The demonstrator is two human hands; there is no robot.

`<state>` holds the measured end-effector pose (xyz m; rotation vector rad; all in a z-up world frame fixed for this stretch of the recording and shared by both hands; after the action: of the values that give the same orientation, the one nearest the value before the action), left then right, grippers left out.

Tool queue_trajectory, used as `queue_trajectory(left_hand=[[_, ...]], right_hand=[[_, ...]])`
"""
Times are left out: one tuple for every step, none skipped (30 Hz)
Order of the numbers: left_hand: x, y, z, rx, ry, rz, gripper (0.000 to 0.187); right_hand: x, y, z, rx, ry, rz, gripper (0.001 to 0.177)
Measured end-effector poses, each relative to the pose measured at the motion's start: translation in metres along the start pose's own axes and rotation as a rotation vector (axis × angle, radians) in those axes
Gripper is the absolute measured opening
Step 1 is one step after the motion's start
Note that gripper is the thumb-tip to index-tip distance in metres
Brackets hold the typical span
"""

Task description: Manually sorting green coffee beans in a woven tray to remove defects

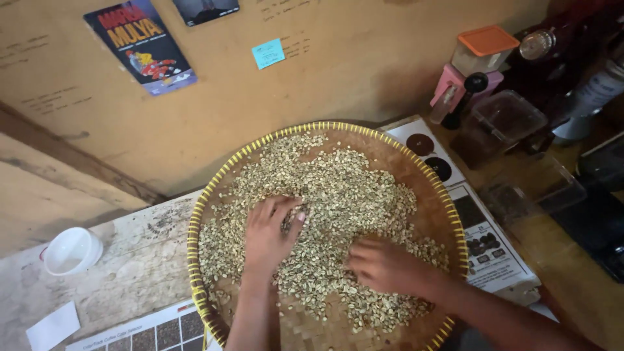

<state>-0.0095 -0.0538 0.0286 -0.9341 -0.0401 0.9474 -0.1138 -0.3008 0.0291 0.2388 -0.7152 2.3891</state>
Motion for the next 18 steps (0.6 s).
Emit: queue_trajectory(left_hand=[[0.002,-0.001,0.002,-0.017,-0.021,0.011,0.027],[0.005,-0.002,0.003,-0.034,-0.043,0.021,0.028],[0.006,-0.003,0.006,-0.037,-0.047,0.028,0.028],[0.007,-0.005,0.009,-0.041,-0.071,0.037,0.026],[0.007,-0.006,0.012,-0.044,-0.095,0.046,0.023],[0.01,-0.005,0.012,-0.045,-0.095,0.046,0.023],[0.013,-0.005,0.011,-0.043,-0.117,0.065,0.024],[0.015,-0.005,0.011,-0.04,-0.138,0.082,0.025],[0.017,-0.005,0.01,-0.041,-0.135,0.08,0.025],[0.019,-0.004,0.01,-0.057,-0.12,0.083,0.026],[0.021,-0.003,0.011,-0.073,-0.105,0.086,0.028],[0.021,-0.005,0.014,-0.074,-0.107,0.089,0.028],[0.02,-0.007,0.016,-0.071,-0.09,0.098,0.027],[0.019,-0.008,0.018,-0.066,-0.07,0.105,0.026],[0.022,-0.007,0.015,-0.065,-0.069,0.108,0.026],[0.023,-0.005,0.013,-0.086,-0.052,0.112,0.027],[0.025,-0.004,0.01,-0.107,-0.035,0.117,0.028],[0.025,-0.004,0.011,-0.105,-0.033,0.119,0.028]], right_hand=[[-0.005,-0.002,0.004,-0.016,0.032,-0.036,0.005],[-0.011,-0.005,0.008,-0.032,0.065,-0.071,0.006],[-0.009,-0.011,0.012,-0.028,0.062,-0.066,0.006],[-0.008,-0.016,0.016,-0.024,0.037,-0.1,0.008],[-0.006,-0.021,0.02,-0.02,0.011,-0.134,0.01],[-0.007,-0.023,0.017,-0.02,0.013,-0.133,0.01],[-0.007,-0.026,0.015,-0.011,0.033,-0.126,0.009],[-0.007,-0.028,0.013,-0.003,0.055,-0.121,0.011],[-0.009,-0.027,0.01,-0.004,0.057,-0.123,0.011],[-0.009,-0.027,0.005,0.024,0.02,-0.117,0.011],[-0.01,-0.027,0.0,0.052,-0.018,-0.111,0.011],[-0.011,-0.027,-0.002,0.054,-0.02,-0.108,0.011],[-0.012,-0.027,-0.005,0.07,-0.012,-0.108,0.01],[-0.013,-0.026,-0.008,0.085,-0.003,-0.11,0.01],[-0.011,-0.027,-0.007,0.087,-0.004,-0.111,0.01],[-0.01,-0.028,-0.005,0.094,-0.028,-0.135,0.011],[-0.008,-0.029,-0.003,0.101,-0.051,-0.159,0.013],[-0.008,-0.03,-0.002,0.103,-0.052,-0.161,0.013]])
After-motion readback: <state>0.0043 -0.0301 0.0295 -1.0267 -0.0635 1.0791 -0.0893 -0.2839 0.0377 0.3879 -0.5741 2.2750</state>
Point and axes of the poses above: each hand's wrist, its own y-axis away from the middle knuckle, its own z-axis out of the back of the hand, x = y × z, the point moved 2 cm from there along -y, towards the middle knuckle, and after that the axes turned 11 degrees about -x, right-handed, at the moved point
